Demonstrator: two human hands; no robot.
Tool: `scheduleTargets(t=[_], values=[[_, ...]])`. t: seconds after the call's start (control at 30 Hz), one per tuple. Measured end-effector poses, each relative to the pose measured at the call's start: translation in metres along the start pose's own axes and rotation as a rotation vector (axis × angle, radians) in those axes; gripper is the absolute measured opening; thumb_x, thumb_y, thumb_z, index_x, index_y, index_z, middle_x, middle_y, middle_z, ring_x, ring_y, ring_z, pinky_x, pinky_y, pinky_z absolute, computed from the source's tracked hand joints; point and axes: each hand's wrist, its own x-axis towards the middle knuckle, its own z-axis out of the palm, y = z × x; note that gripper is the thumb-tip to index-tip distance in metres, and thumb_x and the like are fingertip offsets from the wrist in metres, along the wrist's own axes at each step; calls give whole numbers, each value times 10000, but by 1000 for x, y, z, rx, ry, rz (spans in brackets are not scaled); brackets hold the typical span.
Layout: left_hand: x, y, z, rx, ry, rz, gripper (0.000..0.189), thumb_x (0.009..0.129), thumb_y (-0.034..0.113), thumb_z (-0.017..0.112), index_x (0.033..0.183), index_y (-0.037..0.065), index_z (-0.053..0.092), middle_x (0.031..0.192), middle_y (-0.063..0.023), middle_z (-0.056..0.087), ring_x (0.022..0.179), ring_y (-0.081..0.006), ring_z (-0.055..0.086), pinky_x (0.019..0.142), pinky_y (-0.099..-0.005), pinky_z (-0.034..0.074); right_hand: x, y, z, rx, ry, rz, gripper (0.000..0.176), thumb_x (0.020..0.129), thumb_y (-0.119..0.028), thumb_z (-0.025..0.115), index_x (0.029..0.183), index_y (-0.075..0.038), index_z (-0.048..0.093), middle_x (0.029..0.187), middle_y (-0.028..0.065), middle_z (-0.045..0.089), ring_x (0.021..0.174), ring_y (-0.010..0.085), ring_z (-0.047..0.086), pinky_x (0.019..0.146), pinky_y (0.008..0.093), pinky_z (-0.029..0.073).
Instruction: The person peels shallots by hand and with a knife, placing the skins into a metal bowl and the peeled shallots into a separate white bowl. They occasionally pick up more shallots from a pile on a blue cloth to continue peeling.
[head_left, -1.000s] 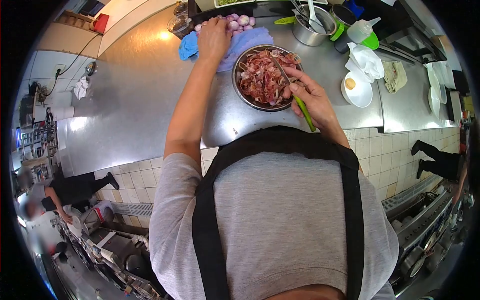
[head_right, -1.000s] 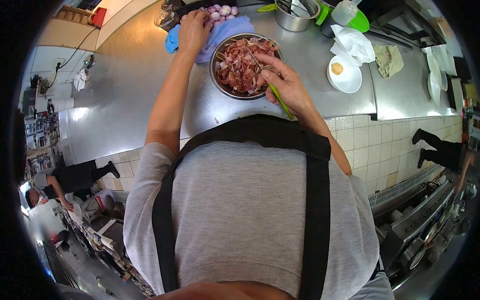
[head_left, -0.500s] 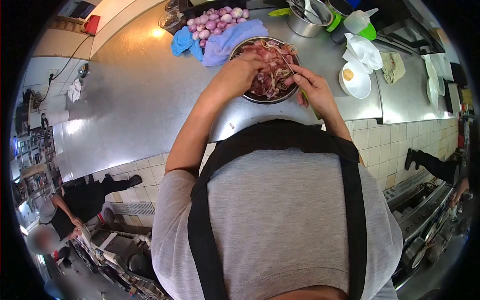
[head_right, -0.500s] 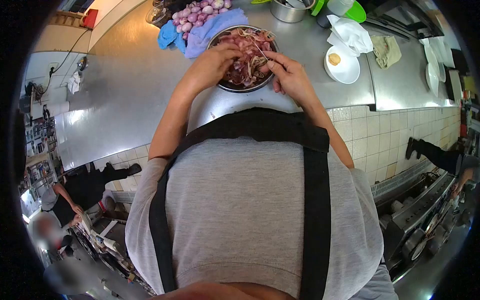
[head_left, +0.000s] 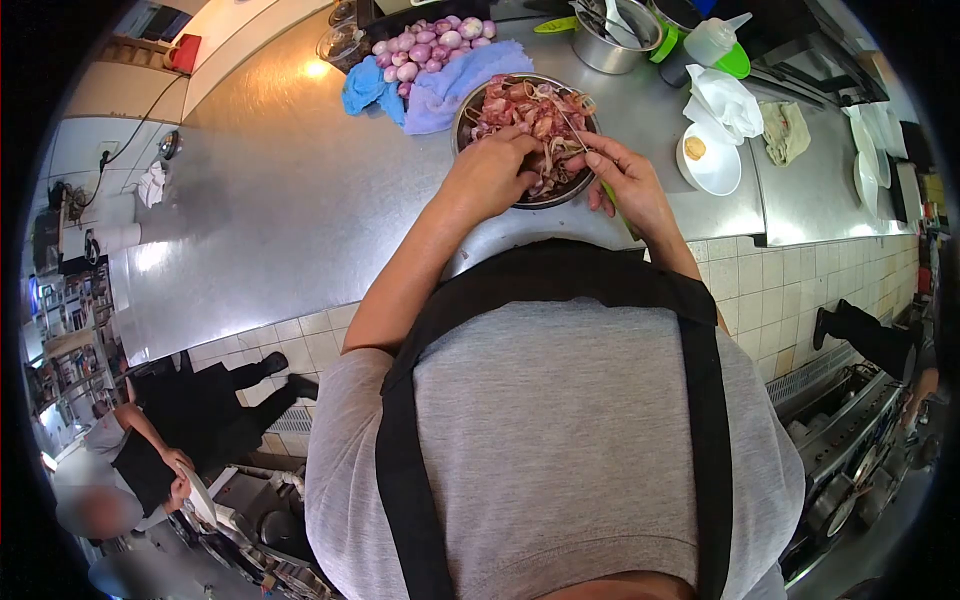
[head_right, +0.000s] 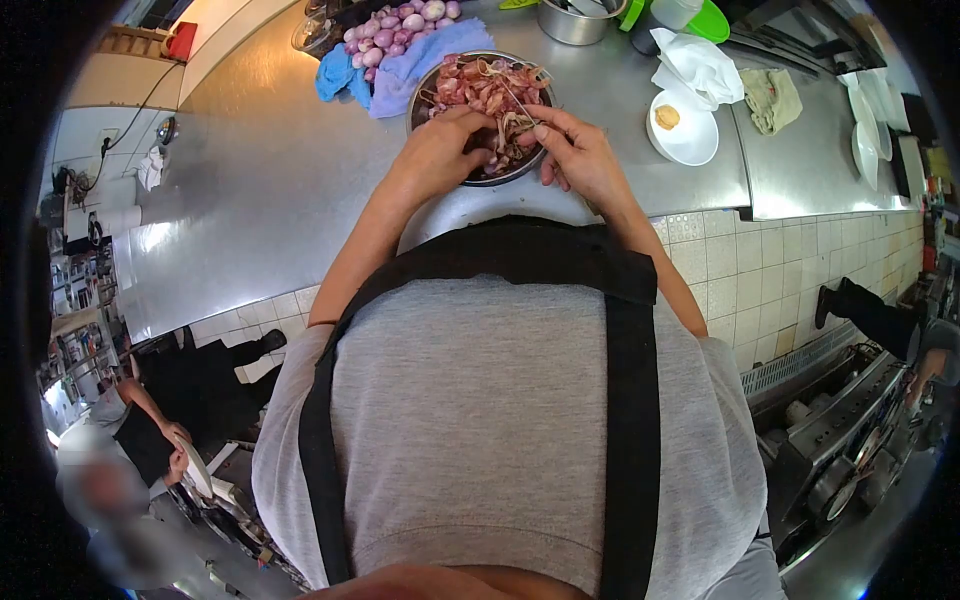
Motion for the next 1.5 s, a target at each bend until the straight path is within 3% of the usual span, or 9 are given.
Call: scheduleTargets(t=[0.2,0.3,0.4,0.6,0.7,0.8,1.1,1.4,1.5], values=[[1,5,9,114,71,-19,373,697,154,668,1048,55,590,1023,-140,581,979,-320,557,832,-381,460,-1,-3,3,34,2,-17,359,911,-160,509,1259,-73,495,875,52,634,495,67,501,399,185,369],[0,3,0,-107,114,-47,346,711,176,661,1016,24,600,1016,-166,581,914,-337,581,788,-403,471,-9,-10,3,42,-7,-9,369,901,-152,526,1263,-88,499,815,33,603,488,57,461,414,190,357],[-4,8,-15,-319,149,-144,294,734,122,661,998,5,604,961,-133,610,855,-241,617,765,-323,481,-19,-25,10,41,-92,-3,390,892,-145,535,1277,-101,489,771,19,567,487,52,425,428,193,345],[-11,13,-23,-509,174,-105,272,733,74,673,978,-18,602,884,-70,583,790,-168,586,737,-280,472,-13,-31,25,27,-109,-31,440,872,-105,553,1302,-139,466,730,6,524,488,51,408,429,195,329],[-14,15,-30,-479,162,-89,259,746,75,662,981,-15,603,931,-71,573,841,-158,572,756,-275,462,-11,-31,27,44,-126,-50,435,869,-88,557,1294,-135,471,726,4,513,480,52,397,417,197,315],[-15,7,-23,-558,291,26,315,733,140,683,982,-40,609,885,-106,593,810,-233,598,750,-299,475,-10,-30,24,96,-137,-18,423,871,-86,556,1284,-129,475,729,5,511,477,51,397,404,198,303],[-15,4,-21,-843,91,-182,259,835,143,634,1024,-33,628,947,-38,636,851,-103,572,774,-237,454,-13,-34,24,202,-174,43,392,875,-117,556,1258,-104,475,749,21,493,462,56,385,394,195,300],[-10,-4,-19,-1119,145,-459,254,872,132,574,1066,-24,620,959,-100,658,881,-150,611,788,-258,464,-16,-37,18,282,-186,82,402,883,-142,549,1274,-100,464,754,20,497,473,58,396,401,181,301],[-12,-4,-22,-336,185,-223,235,858,111,569,1057,-1,625,995,-130,647,913,-204,621,793,-292,469,-16,-35,13,271,-188,73,398,884,-139,548,1271,-96,468,753,18,498,471,58,394,398,184,299]])
